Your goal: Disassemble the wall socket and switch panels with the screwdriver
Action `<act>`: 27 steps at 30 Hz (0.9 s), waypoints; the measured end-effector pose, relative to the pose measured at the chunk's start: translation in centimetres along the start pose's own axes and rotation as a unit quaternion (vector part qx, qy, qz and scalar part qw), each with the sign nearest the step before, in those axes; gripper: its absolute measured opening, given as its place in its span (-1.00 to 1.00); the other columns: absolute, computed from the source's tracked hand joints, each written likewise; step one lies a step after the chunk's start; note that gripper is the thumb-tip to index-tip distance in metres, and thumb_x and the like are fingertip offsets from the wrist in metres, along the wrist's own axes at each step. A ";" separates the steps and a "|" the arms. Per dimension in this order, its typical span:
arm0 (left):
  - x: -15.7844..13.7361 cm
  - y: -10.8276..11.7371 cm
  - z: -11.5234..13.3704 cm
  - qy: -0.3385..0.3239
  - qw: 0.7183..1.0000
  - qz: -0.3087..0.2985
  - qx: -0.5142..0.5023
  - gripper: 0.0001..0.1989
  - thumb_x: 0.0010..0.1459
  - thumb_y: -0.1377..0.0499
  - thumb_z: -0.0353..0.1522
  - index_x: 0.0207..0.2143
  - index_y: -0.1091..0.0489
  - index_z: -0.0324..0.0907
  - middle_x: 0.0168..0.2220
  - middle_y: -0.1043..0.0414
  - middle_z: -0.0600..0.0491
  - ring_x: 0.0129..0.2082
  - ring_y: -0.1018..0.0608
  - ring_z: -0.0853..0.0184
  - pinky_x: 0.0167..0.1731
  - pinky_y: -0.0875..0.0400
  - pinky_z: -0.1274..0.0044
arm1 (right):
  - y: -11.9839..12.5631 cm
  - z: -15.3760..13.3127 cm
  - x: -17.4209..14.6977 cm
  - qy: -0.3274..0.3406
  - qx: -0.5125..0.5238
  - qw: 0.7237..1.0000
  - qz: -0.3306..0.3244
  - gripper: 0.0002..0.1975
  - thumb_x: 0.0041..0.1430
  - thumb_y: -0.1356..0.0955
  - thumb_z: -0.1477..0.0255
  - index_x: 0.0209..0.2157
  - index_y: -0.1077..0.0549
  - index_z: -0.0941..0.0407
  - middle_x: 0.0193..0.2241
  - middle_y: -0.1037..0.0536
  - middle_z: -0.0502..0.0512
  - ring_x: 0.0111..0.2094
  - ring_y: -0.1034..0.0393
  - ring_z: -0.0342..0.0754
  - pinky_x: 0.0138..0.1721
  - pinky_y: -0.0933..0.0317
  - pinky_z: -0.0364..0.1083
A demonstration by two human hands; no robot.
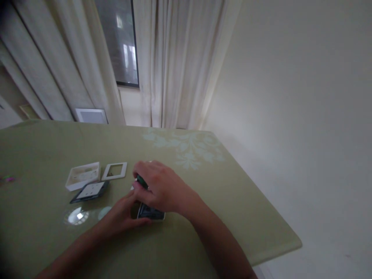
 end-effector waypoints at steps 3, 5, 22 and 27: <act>-0.2 -0.1 -0.3 0.003 1.000 -0.002 0.005 -0.29 0.14 -0.49 -0.25 0.32 -0.40 0.01 0.25 -0.52 -0.07 0.21 -0.57 -0.09 0.21 -0.51 0.14 | -0.5 0.0 0.2 -0.066 -0.071 0.995 0.021 -0.73 0.52 -0.30 0.14 -0.17 -0.41 0.05 -0.34 -0.59 0.03 -0.33 -0.41 -0.02 -0.30 -0.09 -0.06; -0.2 -0.1 -0.4 0.005 1.000 -0.002 0.004 -0.24 0.12 -0.51 -0.24 0.34 -0.38 0.00 0.23 -0.54 -0.09 0.21 -0.58 -0.11 0.22 -0.51 0.13 | -0.7 0.0 0.2 -0.072 -0.088 0.993 0.024 -0.68 0.54 -0.27 0.11 -0.19 -0.42 0.05 -0.38 -0.59 0.02 -0.38 -0.39 -0.03 -0.34 -0.04 -0.06; 0.0 -0.2 -0.2 -0.003 1.000 -0.005 -0.004 -0.28 0.11 -0.53 -0.22 0.28 -0.40 -0.01 0.28 -0.46 -0.10 0.25 -0.54 -0.05 0.26 -0.47 0.14 | 0.6 0.4 -0.2 -0.033 -0.048 0.998 -0.007 -0.80 0.50 -0.28 0.27 -0.11 -0.45 0.08 -0.25 -0.62 0.10 -0.21 -0.47 0.02 -0.17 -0.19 -0.06; 0.0 -0.4 -0.4 0.008 1.000 -0.002 -0.003 -0.26 0.06 -0.55 -0.22 0.27 -0.41 -0.04 0.29 -0.46 -0.11 0.29 -0.52 -0.09 0.26 -0.48 0.14 | 0.2 0.6 -0.1 -0.071 -0.076 0.995 0.002 -0.76 0.54 -0.24 0.26 -0.12 -0.46 0.08 -0.30 -0.62 0.09 -0.27 -0.45 0.00 -0.25 -0.13 -0.07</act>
Point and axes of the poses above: each hand's wrist, its own x-axis towards the middle knuckle, its own y-axis out of the back of the hand, z = x × y, the point moved 3 cm from there along x, towards the middle knuckle
